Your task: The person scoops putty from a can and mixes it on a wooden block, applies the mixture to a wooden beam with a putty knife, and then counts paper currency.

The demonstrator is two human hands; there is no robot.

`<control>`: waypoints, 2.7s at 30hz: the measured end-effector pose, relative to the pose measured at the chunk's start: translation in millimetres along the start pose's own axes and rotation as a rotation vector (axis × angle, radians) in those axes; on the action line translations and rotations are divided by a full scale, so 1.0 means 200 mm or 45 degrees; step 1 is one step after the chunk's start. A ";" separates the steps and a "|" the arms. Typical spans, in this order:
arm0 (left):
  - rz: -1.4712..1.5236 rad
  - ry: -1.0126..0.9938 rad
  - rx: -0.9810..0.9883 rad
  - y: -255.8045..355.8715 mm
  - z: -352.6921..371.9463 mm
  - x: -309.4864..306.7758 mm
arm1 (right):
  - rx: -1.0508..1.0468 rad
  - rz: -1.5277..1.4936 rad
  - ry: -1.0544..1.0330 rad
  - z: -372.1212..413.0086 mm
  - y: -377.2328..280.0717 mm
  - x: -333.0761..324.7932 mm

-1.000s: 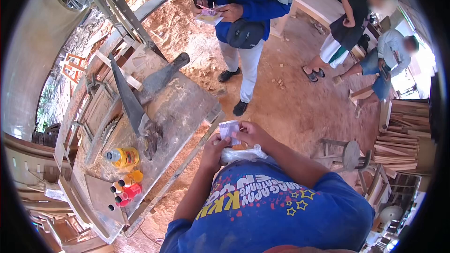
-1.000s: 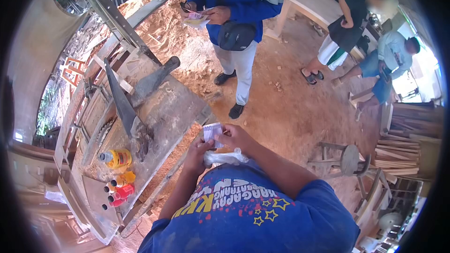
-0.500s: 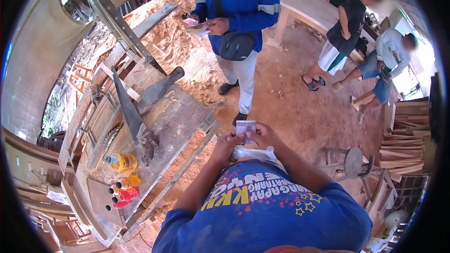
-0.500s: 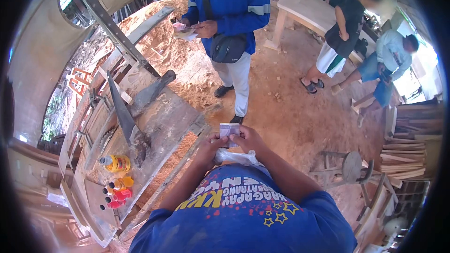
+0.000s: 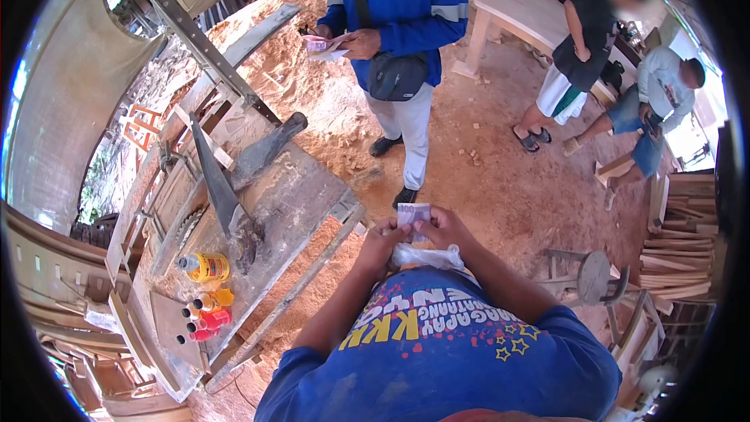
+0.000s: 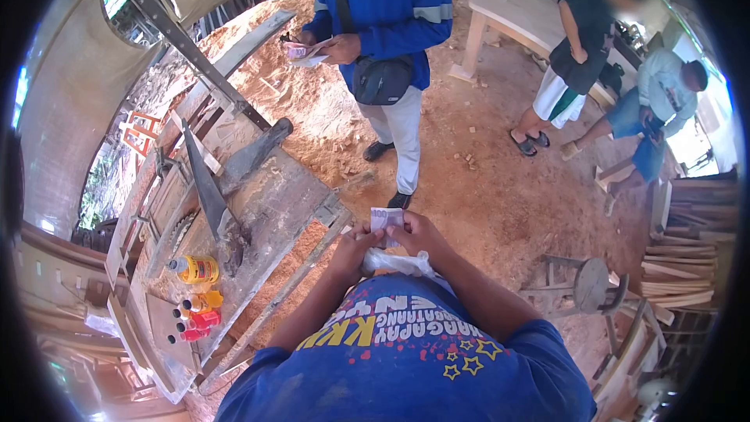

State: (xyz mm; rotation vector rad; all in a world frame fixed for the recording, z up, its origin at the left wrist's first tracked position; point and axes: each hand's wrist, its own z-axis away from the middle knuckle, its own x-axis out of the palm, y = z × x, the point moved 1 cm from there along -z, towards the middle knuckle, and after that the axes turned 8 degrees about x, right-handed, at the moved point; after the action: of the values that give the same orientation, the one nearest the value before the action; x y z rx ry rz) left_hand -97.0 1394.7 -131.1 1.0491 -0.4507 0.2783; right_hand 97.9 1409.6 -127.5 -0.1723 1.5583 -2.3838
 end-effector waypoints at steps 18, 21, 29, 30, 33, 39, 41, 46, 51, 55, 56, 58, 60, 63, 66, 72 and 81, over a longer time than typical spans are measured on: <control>-0.060 -0.149 -0.017 0.01 -0.07 -0.05 | -0.017 -0.003 0.112 -0.01 0.02 0.04; -0.058 -0.171 -0.017 0.03 -0.07 -0.05 | 0.002 0.001 0.130 0.01 0.01 0.05; -0.028 -0.191 -0.017 0.01 -0.06 -0.10 | -0.027 0.034 0.138 0.00 0.00 0.09; -0.023 -0.180 -0.019 0.01 -0.06 -0.10 | -0.012 0.036 0.142 0.01 -0.01 0.10; -0.020 -0.150 -0.025 0.04 -0.03 -0.10 | 0.004 0.040 0.152 0.00 -0.02 0.14; 0.013 -0.142 0.026 0.05 -0.02 -0.12 | -0.016 0.084 0.172 -0.04 -0.02 0.16; 0.025 -0.140 0.021 0.05 -0.01 -0.14 | -0.005 0.056 0.174 -0.05 0.00 0.17; 0.046 -0.127 0.001 0.08 0.00 -0.16 | 0.115 -0.071 0.291 -0.04 -0.08 0.19; 0.039 -0.098 -0.030 0.05 -0.02 -0.20 | 0.179 -0.160 0.438 -0.04 -0.10 0.13; 0.056 -0.094 0.006 0.02 -0.04 -0.22 | 0.088 -0.142 0.442 -0.03 -0.10 0.10; 0.056 -0.079 0.017 0.02 -0.05 -0.22 | 0.089 -0.158 0.442 -0.02 -0.10 0.10; 0.048 -0.063 0.021 0.04 -0.03 -0.20 | 0.087 -0.191 0.444 0.00 -0.11 0.11; 0.049 -0.064 0.017 0.05 -0.02 -0.20 | 0.087 -0.211 0.424 0.01 -0.12 0.11; 0.072 -0.077 0.007 0.05 -0.03 -0.20 | 0.079 -0.254 0.395 0.01 -0.12 0.11; 0.096 -0.084 0.015 0.07 -0.02 -0.19 | 0.070 -0.276 0.378 0.01 -0.11 0.12; 0.094 -0.119 0.014 0.07 -0.02 -0.21 | 0.059 -0.343 0.352 0.01 -0.11 0.14; 0.110 -0.104 -0.004 0.11 0.03 -0.22 | 0.123 -0.541 0.249 0.02 -0.15 0.19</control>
State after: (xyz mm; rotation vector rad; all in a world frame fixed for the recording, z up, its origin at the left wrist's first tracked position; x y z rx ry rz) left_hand -147.0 1400.4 -133.2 1.0421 -0.5705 0.3119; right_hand 57.1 1405.3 -100.8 -0.2814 1.6169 -2.8740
